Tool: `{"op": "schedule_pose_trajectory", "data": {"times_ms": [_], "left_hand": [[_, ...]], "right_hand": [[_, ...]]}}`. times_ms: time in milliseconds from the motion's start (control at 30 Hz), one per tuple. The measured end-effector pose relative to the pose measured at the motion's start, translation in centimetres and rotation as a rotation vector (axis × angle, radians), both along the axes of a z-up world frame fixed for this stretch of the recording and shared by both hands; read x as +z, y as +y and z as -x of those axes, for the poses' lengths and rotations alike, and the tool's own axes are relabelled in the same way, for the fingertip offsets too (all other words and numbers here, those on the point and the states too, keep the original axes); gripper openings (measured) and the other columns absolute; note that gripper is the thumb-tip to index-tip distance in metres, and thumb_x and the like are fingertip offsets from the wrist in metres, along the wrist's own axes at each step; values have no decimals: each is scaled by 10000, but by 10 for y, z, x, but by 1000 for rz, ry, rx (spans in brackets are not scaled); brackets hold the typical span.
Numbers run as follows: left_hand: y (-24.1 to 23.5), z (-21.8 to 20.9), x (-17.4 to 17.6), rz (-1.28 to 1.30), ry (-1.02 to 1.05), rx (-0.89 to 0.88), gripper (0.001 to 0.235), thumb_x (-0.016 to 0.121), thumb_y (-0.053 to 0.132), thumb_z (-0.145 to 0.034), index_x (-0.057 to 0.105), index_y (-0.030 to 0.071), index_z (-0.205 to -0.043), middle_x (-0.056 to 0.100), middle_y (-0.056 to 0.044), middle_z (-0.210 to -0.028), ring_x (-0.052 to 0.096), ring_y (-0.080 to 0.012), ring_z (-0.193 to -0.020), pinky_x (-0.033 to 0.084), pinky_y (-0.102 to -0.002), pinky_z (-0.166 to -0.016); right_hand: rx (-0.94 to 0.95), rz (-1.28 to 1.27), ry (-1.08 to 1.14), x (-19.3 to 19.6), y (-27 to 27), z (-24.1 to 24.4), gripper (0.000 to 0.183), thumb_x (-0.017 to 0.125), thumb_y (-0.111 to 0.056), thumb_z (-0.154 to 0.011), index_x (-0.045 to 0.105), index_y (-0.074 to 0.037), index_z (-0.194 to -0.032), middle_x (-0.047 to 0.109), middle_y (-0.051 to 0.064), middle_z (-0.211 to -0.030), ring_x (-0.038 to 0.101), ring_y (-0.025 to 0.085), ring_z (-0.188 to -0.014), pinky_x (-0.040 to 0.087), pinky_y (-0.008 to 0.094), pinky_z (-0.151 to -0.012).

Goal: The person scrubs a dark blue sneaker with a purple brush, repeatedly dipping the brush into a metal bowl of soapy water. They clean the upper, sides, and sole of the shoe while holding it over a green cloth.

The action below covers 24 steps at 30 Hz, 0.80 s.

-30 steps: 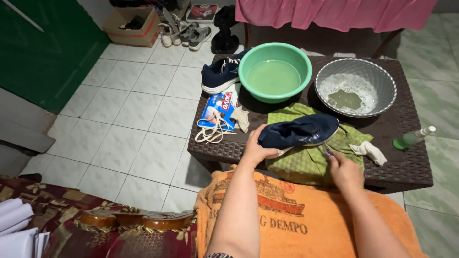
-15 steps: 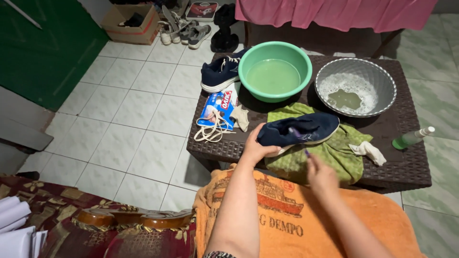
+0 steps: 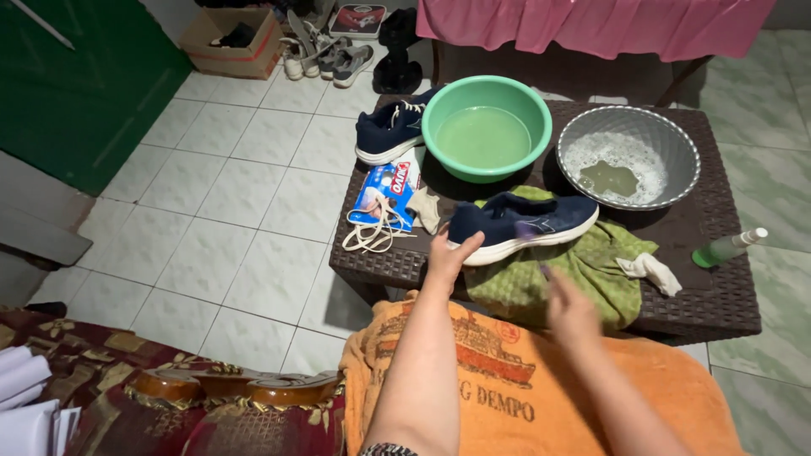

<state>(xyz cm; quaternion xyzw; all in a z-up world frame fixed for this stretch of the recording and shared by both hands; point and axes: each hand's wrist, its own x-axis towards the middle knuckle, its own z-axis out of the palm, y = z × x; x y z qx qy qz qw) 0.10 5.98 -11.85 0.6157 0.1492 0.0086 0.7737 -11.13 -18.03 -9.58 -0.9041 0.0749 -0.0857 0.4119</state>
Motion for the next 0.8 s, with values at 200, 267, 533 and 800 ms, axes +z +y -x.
{"op": "schedule_pose_trajectory", "data": {"times_ms": [200, 267, 533, 800], "left_hand": [[-3, 38, 74, 56, 125, 30, 777, 926, 450, -726, 629, 59, -1328, 611, -185, -1146, 699, -299, -812, 644, -383, -477], [1, 33, 64, 60, 132, 43, 749, 938, 437, -721, 646, 63, -1301, 610, -192, -1106, 706, -309, -762, 639, -382, -462], [-3, 37, 84, 140, 173, 103, 632, 905, 426, -756, 658, 47, -1197, 592, -199, -1009, 705, -341, -665, 633, -405, -438], [1, 28, 72, 176, 208, 86, 730, 894, 499, -760, 610, 89, -1293, 550, -201, -1084, 680, -369, -784, 647, -427, -499]], "right_hand": [[5, 131, -83, -19, -34, -36, 426, 624, -148, -965, 707, -285, -1360, 733, 125, -1244, 657, 364, -1174, 513, 485, -1046], [-71, 141, -48, -35, -54, -43, 373, 626, -229, -1006, 709, -314, -1359, 735, 110, -1234, 658, 350, -1172, 511, 477, -1044], [195, 70, -109, -5, 7, -15, 440, 672, -151, -895, 730, -317, -1299, 751, 51, -1244, 686, 304, -1155, 546, 463, -1011], [50, 32, 46, -31, 3, -22, 306, 692, -275, -938, 768, -320, -1231, 775, 80, -1146, 669, 372, -1161, 525, 488, -1021]]}}
